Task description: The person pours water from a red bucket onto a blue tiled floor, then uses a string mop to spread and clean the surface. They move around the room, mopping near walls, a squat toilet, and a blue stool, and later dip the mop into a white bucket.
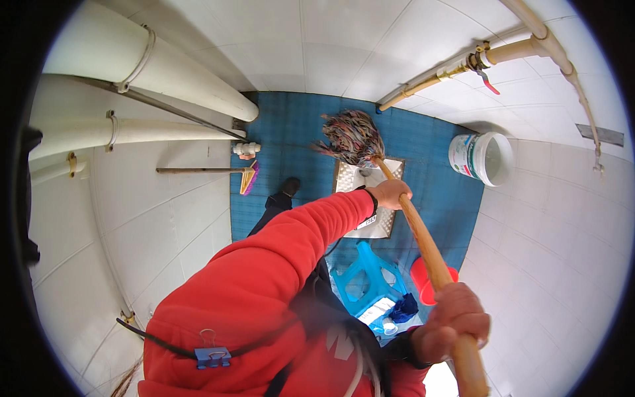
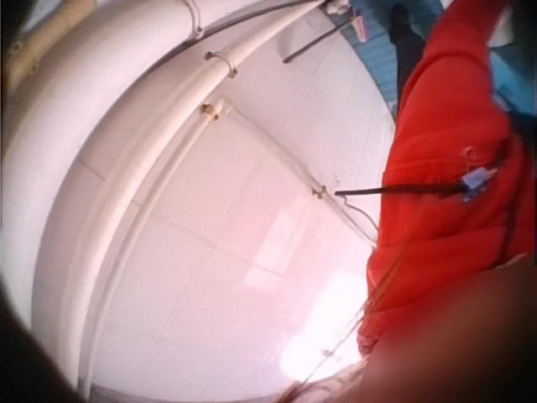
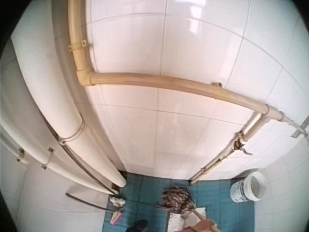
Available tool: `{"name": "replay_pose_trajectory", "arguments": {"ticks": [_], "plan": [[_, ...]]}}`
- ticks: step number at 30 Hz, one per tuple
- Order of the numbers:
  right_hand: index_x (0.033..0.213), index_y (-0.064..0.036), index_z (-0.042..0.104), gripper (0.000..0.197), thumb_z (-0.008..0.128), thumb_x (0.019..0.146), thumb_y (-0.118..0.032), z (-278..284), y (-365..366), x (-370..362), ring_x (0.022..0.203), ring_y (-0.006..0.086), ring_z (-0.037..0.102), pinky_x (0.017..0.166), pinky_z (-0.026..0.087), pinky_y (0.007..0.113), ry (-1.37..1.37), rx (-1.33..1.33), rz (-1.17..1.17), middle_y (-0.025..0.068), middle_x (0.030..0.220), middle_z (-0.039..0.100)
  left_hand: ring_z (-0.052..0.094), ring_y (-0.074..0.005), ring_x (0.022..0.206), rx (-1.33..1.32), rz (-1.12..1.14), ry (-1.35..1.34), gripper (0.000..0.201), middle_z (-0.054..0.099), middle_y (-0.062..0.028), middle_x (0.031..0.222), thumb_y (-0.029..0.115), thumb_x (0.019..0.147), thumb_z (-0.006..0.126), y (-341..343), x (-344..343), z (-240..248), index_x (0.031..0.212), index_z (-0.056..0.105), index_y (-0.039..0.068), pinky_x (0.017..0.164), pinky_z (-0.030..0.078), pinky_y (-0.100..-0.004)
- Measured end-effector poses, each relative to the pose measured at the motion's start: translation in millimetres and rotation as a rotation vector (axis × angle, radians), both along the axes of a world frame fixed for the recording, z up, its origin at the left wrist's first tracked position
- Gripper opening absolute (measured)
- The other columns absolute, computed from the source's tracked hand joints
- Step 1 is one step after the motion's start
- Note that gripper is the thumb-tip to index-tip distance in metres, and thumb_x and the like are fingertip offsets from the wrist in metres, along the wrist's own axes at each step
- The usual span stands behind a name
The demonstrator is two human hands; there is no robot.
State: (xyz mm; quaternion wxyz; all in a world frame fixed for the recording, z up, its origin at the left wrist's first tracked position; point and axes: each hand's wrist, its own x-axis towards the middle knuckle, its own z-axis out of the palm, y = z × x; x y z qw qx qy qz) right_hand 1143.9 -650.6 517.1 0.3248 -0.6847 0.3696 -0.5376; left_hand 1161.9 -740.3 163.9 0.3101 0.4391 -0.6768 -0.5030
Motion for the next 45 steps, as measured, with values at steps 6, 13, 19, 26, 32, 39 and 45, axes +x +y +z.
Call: {"name": "replay_pose_trajectory", "arguments": {"ticks": [6,13,19,26,32,39,45], "plan": [[0.063,-0.0121,0.034,0.027,0.052,0.081,-0.020,0.8,10.3,-27.0,0.044,0.0099,0.033,0.048,0.032,0.026,-0.019,0.079,-0.153,-0.0009,0.047,0.034,0.058,-0.0330,0.068,-0.126,-0.195,-0.232,0.018,0.059,-0.0117,0.067,0.028,0.064,0.061,-15.9,45.5,14.8,0.068,0.061,0.011,0.060,0.046,-0.0415],[0.065,-0.0101,0.035,0.018,0.049,0.077,-0.013,-65.6,3.9,-6.6,0.052,0.0139,0.040,0.062,0.038,0.034,-0.255,0.207,-0.202,0.0025,0.054,0.041,0.058,-0.0318,0.073,-0.079,-0.070,-0.406,0.018,0.061,-0.0115,0.073,0.027,0.064,0.061,-8.8,144.7,-33.6,0.073,0.064,0.012,0.064,0.046,-0.0427],[0.067,-0.0104,0.035,0.017,0.048,0.077,-0.010,-138.1,6.4,52.7,0.058,0.0150,0.040,0.072,0.037,0.038,-0.324,0.339,0.017,0.0033,0.057,0.041,0.055,-0.0307,0.073,-0.077,0.088,-0.652,0.013,0.058,-0.0106,0.070,0.022,0.062,0.062,21.6,259.1,-99.1,0.064,0.059,0.010,0.066,0.044,-0.0418],[0.066,-0.0115,0.034,0.020,0.053,0.074,-0.012,-135.7,22.9,74.7,0.056,0.0134,0.039,0.071,0.034,0.038,-0.221,0.373,0.129,0.0017,0.054,0.039,0.051,-0.0285,0.075,-0.193,0.385,-0.429,0.009,0.053,-0.0072,0.069,0.011,0.061,0.061,61.3,277.8,-108.3,0.061,0.052,0.011,0.068,0.041,-0.0395],[0.065,-0.0114,0.035,0.020,0.053,0.073,-0.012,-112.9,26.8,62.9,0.053,0.0127,0.039,0.067,0.033,0.036,-0.226,0.410,0.162,0.0012,0.053,0.040,0.052,-0.0276,0.073,-0.125,0.451,-0.377,0.012,0.053,-0.0064,0.066,0.014,0.059,0.062,94.0,254.8,-88.5,0.061,0.051,0.011,0.069,0.041,-0.0380],[0.065,-0.0114,0.034,0.020,0.053,0.073,-0.012,-120.2,40.0,69.5,0.050,0.0125,0.037,0.063,0.033,0.036,-0.266,0.403,0.255,0.0013,0.051,0.038,0.053,-0.0272,0.071,-0.031,0.170,-0.572,0.010,0.054,-0.0056,0.063,0.021,0.060,0.060,123.0,288.2,-78.1,0.059,0.053,0.014,0.070,0.040,-0.0382],[0.064,-0.0119,0.032,0.022,0.052,0.072,-0.010,-128.1,21.5,77.7,0.048,0.0119,0.035,0.061,0.032,0.035,-0.331,0.471,0.084,0.0008,0.051,0.037,0.053,-0.0272,0.066,-0.153,0.374,-0.475,0.010,0.055,-0.0067,0.061,0.015,0.060,0.061,113.2,271.6,-96.4,0.056,0.053,0.011,0.064,0.041,-0.0388]]}}
